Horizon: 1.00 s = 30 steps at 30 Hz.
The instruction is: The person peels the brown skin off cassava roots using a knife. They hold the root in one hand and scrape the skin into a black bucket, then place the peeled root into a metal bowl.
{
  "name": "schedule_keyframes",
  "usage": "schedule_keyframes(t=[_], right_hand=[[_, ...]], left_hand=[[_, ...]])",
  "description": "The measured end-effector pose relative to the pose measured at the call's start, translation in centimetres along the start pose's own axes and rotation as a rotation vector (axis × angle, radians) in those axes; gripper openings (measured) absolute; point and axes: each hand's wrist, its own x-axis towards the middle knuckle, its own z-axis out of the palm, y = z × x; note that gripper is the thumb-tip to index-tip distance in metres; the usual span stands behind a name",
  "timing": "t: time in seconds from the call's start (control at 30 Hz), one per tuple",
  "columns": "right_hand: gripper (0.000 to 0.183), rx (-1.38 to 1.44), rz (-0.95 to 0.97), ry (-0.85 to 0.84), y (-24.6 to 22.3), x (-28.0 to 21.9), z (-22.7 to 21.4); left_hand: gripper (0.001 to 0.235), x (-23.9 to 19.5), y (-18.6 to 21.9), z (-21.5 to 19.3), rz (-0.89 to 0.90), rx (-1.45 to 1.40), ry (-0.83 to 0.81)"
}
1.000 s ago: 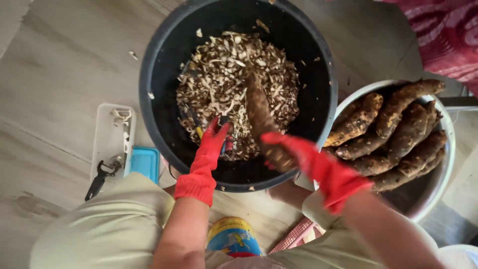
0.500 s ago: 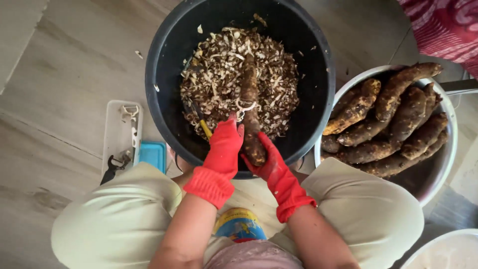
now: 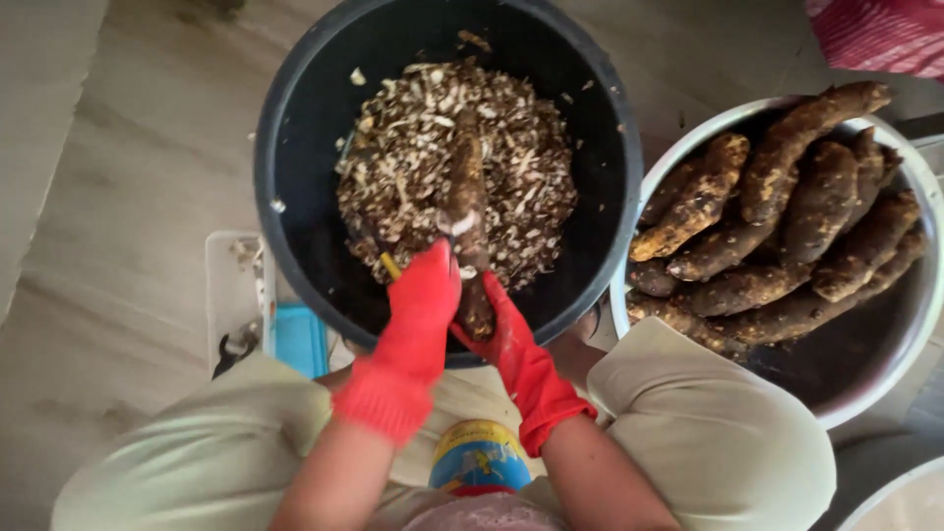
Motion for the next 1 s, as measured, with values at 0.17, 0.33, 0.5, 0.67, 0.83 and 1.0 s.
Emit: schedule_keyframes(t=[0.17,0.33,0.5,0.67,0.83,1.0], right_hand=[[0.075,-0.013,-0.046,-0.031,-0.1,-1.2,0.8],[0.079,-0.047,0.011,-0.002,-0.1,-0.2,0.1],[0.07,-0.036,0.042,-0.02,-0.7,-1.1,0.6],[0.064,-0.005,0.064,-0.03,-1.2,0.7,-0.1],[0.062,-0.039,0.132,-0.14,-0.9,2.8,-1.2],[0.058,0.029,0.197,-0.193,-1.5,4.5,-1.3]], left_hand=[[0.033,11.5,2.0,-0.7,0.072,-0.175,0.073],[0.028,3.2,0.4,-4.1,0.148,-0.093,0.14],[0.033,-7.3,-1.1,-5.2,-0.058,0.005,-0.2],[0.031,2.8,0.6,-3.1,-0.003,-0.028,-0.097],[0.033,20.0,-1.0,2.3,0.034,-0.202,0.031],[0.03,4.2,-0.1,-5.1,0.024,-0.152,0.003]])
